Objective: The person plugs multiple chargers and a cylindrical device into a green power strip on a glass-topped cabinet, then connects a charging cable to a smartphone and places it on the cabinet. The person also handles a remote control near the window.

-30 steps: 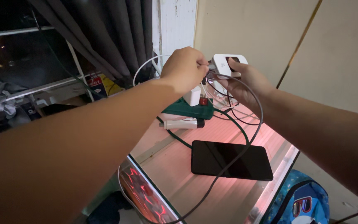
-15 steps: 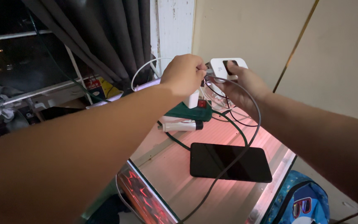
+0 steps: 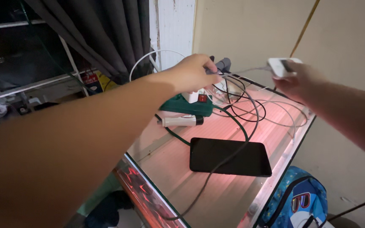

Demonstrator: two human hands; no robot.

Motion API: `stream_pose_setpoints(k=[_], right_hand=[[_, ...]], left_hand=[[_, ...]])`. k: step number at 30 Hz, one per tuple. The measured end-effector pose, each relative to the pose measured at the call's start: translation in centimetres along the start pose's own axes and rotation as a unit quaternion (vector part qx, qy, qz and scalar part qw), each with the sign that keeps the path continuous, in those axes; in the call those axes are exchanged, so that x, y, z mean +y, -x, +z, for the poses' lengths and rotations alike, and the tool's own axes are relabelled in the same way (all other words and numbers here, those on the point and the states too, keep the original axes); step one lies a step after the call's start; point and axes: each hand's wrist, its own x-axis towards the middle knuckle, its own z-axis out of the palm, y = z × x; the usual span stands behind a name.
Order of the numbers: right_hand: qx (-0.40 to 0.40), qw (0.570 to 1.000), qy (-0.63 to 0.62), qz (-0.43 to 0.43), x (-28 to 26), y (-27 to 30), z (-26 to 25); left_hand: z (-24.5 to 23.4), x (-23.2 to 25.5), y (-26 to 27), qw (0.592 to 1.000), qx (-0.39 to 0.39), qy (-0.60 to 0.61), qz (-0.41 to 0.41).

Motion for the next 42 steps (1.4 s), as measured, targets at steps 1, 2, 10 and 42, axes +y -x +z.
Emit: stream_pose_setpoints(k=[1, 2, 10, 42], right_hand=[[0.004, 1.0, 0.007, -0.007, -0.7, -0.2, -1.0], [0.026, 0.999, 0.018, -0.005, -1.2, -0.4, -1.9], [0.102, 0.992, 0.06, 0.043, -0.3, -4.6, -5.8], [-0.017, 0.469, 0.864, -0.181, 3.7, -5.1, -5.5]], left_hand=[[-0.2, 0.0, 0.2, 1.0, 0.002, -0.005, 0.003], [-0.7, -0.2, 0.4, 1.0, 0.009, 0.009, -0.004], [-7.5, -2.0, -1.0, 0.915, 0.018, 0.384, -0.123], [-4.8, -3.3, 0.2, 0.97, -0.026, 0.199, -0.135]])
